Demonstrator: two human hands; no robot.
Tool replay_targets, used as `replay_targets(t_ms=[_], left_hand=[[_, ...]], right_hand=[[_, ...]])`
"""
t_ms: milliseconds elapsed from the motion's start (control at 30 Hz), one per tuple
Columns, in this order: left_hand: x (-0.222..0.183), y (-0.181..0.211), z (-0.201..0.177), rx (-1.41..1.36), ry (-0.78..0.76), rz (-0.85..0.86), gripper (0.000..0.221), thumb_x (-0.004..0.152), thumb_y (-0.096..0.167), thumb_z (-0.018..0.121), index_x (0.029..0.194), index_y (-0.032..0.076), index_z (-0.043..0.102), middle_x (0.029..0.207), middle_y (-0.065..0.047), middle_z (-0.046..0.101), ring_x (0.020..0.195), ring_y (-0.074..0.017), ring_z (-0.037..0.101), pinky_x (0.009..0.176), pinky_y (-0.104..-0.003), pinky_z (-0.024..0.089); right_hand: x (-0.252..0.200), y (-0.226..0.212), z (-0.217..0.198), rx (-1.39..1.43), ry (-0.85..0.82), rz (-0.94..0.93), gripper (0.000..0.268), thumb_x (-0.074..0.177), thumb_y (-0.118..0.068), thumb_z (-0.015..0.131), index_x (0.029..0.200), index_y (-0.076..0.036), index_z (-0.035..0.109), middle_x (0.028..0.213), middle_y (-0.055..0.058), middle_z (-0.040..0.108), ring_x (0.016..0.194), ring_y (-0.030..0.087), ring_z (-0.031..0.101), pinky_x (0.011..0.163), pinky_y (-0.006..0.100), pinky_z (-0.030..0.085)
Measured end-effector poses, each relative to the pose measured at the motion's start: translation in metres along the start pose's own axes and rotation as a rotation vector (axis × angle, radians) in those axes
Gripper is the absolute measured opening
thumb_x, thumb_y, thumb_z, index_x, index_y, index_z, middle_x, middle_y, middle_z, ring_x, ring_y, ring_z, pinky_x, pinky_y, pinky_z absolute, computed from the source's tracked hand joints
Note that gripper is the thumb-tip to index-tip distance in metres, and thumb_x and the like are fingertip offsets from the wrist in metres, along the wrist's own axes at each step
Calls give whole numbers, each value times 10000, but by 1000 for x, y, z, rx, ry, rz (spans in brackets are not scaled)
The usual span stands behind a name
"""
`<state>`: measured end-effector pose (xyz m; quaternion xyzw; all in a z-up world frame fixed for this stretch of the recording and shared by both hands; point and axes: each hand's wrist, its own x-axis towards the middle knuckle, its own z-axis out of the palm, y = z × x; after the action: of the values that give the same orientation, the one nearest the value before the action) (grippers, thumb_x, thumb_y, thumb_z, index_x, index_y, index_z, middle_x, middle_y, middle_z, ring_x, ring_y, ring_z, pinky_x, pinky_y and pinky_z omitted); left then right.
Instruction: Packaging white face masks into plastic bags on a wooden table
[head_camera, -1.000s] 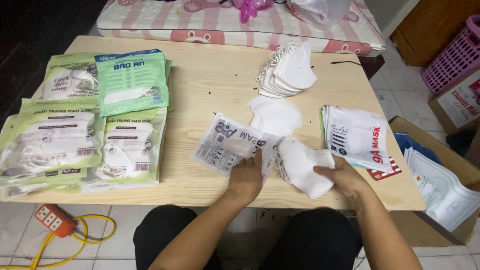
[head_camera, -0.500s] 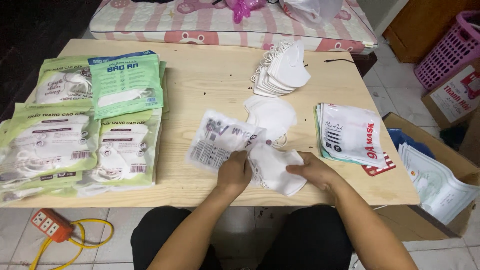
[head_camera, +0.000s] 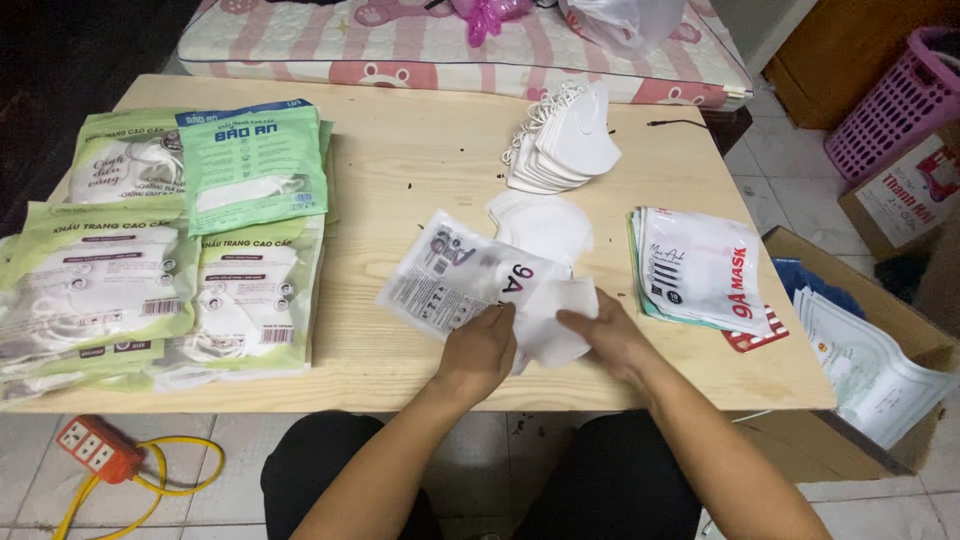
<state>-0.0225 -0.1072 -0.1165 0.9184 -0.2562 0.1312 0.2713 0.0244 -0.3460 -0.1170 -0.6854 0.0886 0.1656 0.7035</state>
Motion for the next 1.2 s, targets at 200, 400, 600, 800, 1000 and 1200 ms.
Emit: replay_targets(t_ms=[200, 400, 600, 800, 1000, 1200], left_hand=[[-4, -16, 7, 126, 137, -57, 430, 971, 193, 539, 1360, 28, 613, 1062, -158, 674, 942, -318, 719, 763, -385, 602], [-7, -5, 20, 127, -22, 16, 433, 987, 174, 460, 1367, 15, 593, 1068, -147, 678, 930, -298, 701, 734, -371, 588], [-9, 11, 5, 160, 33, 87, 454, 959, 174, 490, 1368, -2, 579, 1065, -150, 644, 940, -330, 674, 714, -386, 582], [-16, 29, 30, 301, 229, 193, 356, 913, 155, 544, 1227, 51, 676, 873, -52, 603, 744, -217, 647, 544, -307, 526], [-13, 32, 5, -88, 155, 200, 353, 1023, 187, 489, 1252, -25, 656, 969, -165, 666, 862, -335, 673, 628, -371, 557], [6, 5, -78, 65, 227, 29, 536, 955, 333, 664, 1373, 9, 577, 1212, -232, 638, 1239, -433, 571, 1058, -511, 428]], right_hand=[[-47, -28, 12, 18, -189, 52, 661, 832, 84, 715, 1449, 21, 485, 1273, 217, 625, 1102, 384, 659, 858, 586, 621], [-30, -18, 18, -34, 32, 55, 370, 815, 114, 734, 1167, 150, 628, 953, 236, 694, 801, 360, 761, 657, 461, 668], [-19, -3, 42, 135, 31, 109, 360, 845, 76, 729, 1182, 137, 618, 1004, 281, 725, 835, 383, 765, 675, 470, 668], [6, 12, 41, 70, -52, 80, 338, 848, 57, 733, 1174, 97, 651, 984, 240, 740, 834, 330, 762, 695, 436, 661], [25, 25, 24, -97, -233, -40, 333, 774, 56, 799, 1101, 46, 738, 934, 198, 768, 798, 282, 740, 715, 409, 638], [35, 33, 9, -271, -437, -162, 336, 699, 55, 864, 1028, -5, 825, 884, 156, 797, 762, 234, 719, 735, 381, 615]])
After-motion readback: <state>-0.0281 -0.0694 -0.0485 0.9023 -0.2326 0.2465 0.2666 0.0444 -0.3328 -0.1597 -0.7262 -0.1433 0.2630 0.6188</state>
